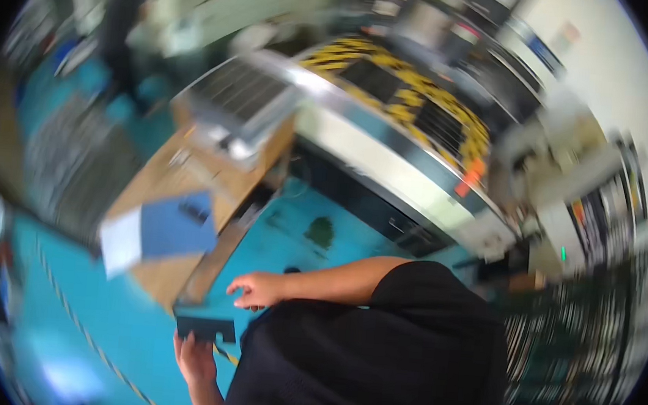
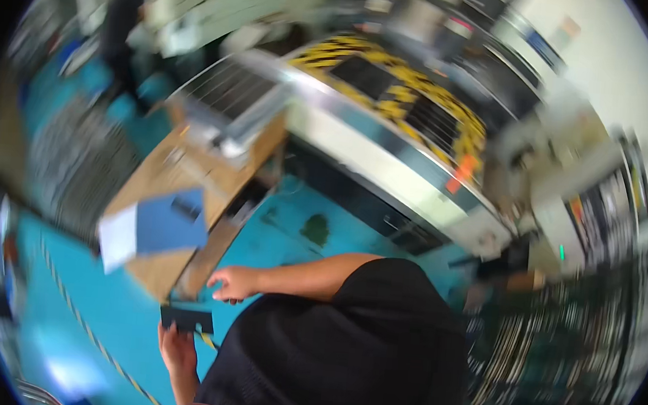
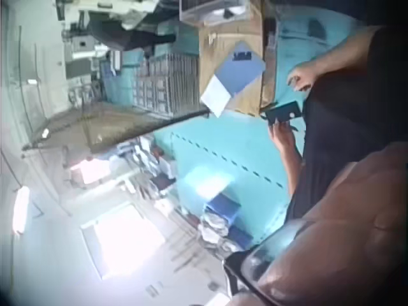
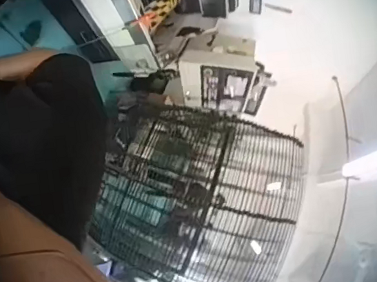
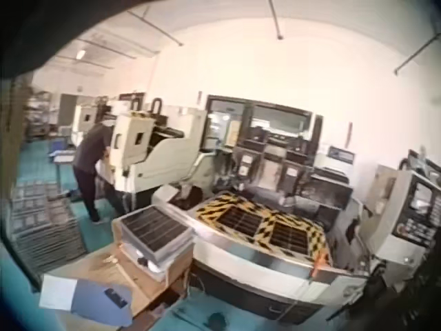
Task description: Operating a CNC machine to process components, including loading materials, using an air gun for cleaning, and inspecting finished parts.
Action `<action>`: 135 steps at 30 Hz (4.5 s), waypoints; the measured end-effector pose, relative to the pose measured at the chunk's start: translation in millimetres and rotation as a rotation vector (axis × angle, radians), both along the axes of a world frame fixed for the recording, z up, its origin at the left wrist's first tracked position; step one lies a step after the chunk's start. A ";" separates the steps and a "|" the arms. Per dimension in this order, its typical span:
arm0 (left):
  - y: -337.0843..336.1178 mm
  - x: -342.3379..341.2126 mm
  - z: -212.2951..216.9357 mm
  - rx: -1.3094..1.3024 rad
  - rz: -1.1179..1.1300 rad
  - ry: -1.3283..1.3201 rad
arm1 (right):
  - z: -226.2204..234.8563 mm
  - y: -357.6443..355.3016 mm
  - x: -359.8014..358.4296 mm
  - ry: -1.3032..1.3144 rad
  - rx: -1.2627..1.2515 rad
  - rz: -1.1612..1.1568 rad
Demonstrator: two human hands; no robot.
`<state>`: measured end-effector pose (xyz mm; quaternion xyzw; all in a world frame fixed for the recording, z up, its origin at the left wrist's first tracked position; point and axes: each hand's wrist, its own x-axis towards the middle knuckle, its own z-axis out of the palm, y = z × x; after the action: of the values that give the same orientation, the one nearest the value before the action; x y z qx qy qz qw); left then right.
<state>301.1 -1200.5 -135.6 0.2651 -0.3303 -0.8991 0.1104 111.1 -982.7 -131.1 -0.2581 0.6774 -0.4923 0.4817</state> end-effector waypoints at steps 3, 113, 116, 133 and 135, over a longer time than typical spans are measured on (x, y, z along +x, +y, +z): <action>19.3 -59.4 -3.4 -0.061 -0.274 0.028 | -4.8 103.1 -20.3 0.070 -0.056 -0.386; 485.5 -302.0 4.2 -0.310 -1.207 -0.546 | 317.2 1244.8 291.4 1.548 0.443 -3.161; 468.4 -303.6 -18.5 -0.235 -1.216 -0.415 | 313.7 1257.8 289.2 1.543 0.326 -3.141; 502.2 -271.1 58.0 -0.438 -1.053 -0.625 | 317.7 1232.9 291.4 1.001 0.444 -3.326; 508.9 -284.3 49.7 -0.444 -1.175 -0.588 | 328.9 1242.9 326.8 1.061 0.316 -3.336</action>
<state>16.8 -691.6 -85.9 0.2460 -0.6115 -0.6117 -0.4374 437.9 260.2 197.7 -0.5763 -0.3015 0.2215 0.7266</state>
